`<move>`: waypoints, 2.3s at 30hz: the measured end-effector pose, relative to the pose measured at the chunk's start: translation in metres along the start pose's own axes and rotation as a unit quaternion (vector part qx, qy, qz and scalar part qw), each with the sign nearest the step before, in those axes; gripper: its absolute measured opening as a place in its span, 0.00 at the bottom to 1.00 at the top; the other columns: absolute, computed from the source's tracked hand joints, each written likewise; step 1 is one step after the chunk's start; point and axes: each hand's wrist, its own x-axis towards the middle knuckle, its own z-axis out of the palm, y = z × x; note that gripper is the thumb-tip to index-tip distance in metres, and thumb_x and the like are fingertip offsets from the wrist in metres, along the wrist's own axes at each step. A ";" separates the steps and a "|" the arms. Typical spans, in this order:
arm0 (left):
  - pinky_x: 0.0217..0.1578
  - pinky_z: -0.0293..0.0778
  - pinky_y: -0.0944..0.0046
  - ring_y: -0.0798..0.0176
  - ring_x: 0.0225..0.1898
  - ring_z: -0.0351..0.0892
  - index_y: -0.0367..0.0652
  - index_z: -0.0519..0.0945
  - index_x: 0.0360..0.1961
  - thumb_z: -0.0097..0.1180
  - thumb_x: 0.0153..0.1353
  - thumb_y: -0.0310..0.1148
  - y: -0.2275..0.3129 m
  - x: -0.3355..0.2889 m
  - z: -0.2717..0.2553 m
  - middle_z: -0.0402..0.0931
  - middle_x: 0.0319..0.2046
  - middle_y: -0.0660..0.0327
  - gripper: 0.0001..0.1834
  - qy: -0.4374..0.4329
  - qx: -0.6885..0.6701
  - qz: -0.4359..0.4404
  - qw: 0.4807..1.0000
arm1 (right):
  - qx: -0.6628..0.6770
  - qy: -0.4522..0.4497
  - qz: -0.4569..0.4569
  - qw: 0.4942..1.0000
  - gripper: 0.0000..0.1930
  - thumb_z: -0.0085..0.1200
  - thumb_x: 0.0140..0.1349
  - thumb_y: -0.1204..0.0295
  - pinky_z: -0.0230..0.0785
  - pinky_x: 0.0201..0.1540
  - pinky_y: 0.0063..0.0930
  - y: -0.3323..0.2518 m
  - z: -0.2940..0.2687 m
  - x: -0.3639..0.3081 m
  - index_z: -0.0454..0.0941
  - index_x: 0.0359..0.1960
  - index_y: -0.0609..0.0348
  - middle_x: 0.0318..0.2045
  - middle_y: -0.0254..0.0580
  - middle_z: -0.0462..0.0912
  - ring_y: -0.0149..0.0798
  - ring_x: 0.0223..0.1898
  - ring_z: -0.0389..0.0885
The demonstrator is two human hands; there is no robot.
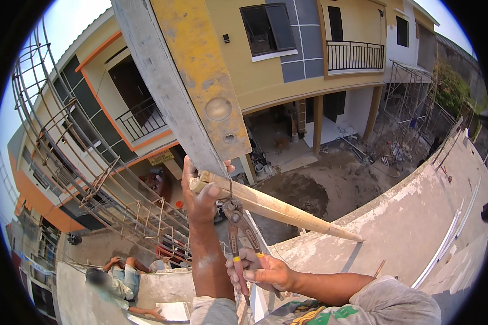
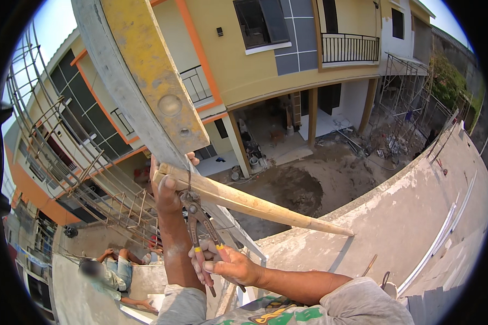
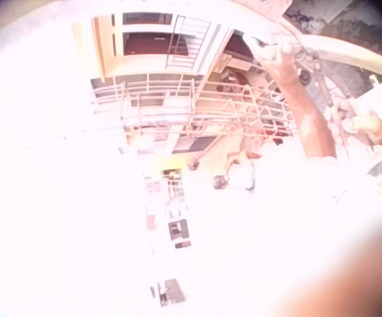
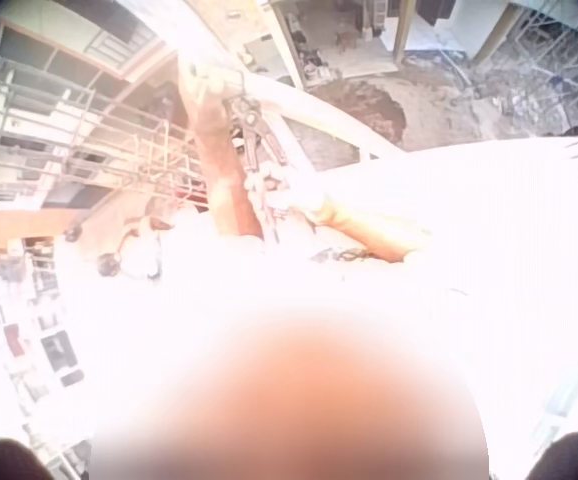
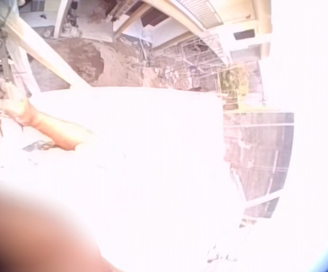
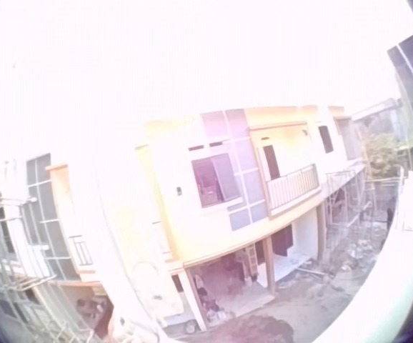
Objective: The person uses a spirit level to check the vertical alignment of a metal scaffolding pole and then uses pliers to tighten wire ties securing wooden supports to the structure. The person also handles a long metal bar, adjusting its position on the scaffolding.
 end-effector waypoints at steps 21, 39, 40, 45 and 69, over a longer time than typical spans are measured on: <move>0.49 0.79 0.54 0.54 0.45 0.82 0.32 0.62 0.61 0.72 0.38 0.61 0.005 -0.001 0.006 0.77 0.45 0.49 0.57 0.021 0.028 -0.033 0.999 | 0.401 -0.143 0.025 0.905 0.29 0.54 0.64 0.53 0.68 0.46 0.39 0.014 0.039 0.004 0.63 0.57 0.62 0.38 0.41 0.69 0.41 0.42 0.73; 0.48 0.79 0.56 0.55 0.46 0.82 0.33 0.61 0.62 0.73 0.41 0.59 0.003 -0.004 0.005 0.78 0.44 0.49 0.56 0.006 0.009 -0.027 1.000 | 0.342 -0.146 0.040 0.927 0.26 0.55 0.63 0.56 0.69 0.44 0.38 0.017 0.017 0.010 0.67 0.52 0.65 0.35 0.41 0.70 0.42 0.41 0.73; 0.48 0.79 0.56 0.55 0.46 0.82 0.33 0.61 0.62 0.73 0.41 0.59 0.002 -0.003 0.005 0.78 0.44 0.49 0.56 0.005 0.005 -0.025 1.000 | 0.356 -0.144 0.039 0.922 0.26 0.55 0.63 0.56 0.68 0.45 0.38 0.017 0.020 0.009 0.67 0.52 0.65 0.35 0.41 0.70 0.42 0.41 0.73; 0.47 0.79 0.56 0.55 0.45 0.83 0.34 0.61 0.62 0.74 0.40 0.60 0.000 -0.003 0.006 0.78 0.44 0.50 0.57 0.007 0.000 -0.020 1.000 | 0.444 -0.189 0.005 0.876 0.27 0.57 0.63 0.55 0.66 0.46 0.36 0.016 0.039 0.004 0.63 0.56 0.58 0.38 0.39 0.70 0.39 0.41 0.71; 0.47 0.80 0.59 0.57 0.45 0.83 0.36 0.66 0.56 0.75 0.39 0.63 0.005 0.000 0.004 0.79 0.44 0.52 0.53 -0.006 0.012 -0.013 1.000 | 0.273 -0.066 0.085 0.956 0.34 0.49 0.67 0.63 0.82 0.41 0.30 -0.009 0.044 -0.011 0.50 0.68 0.73 0.52 0.62 0.73 0.52 0.51 0.80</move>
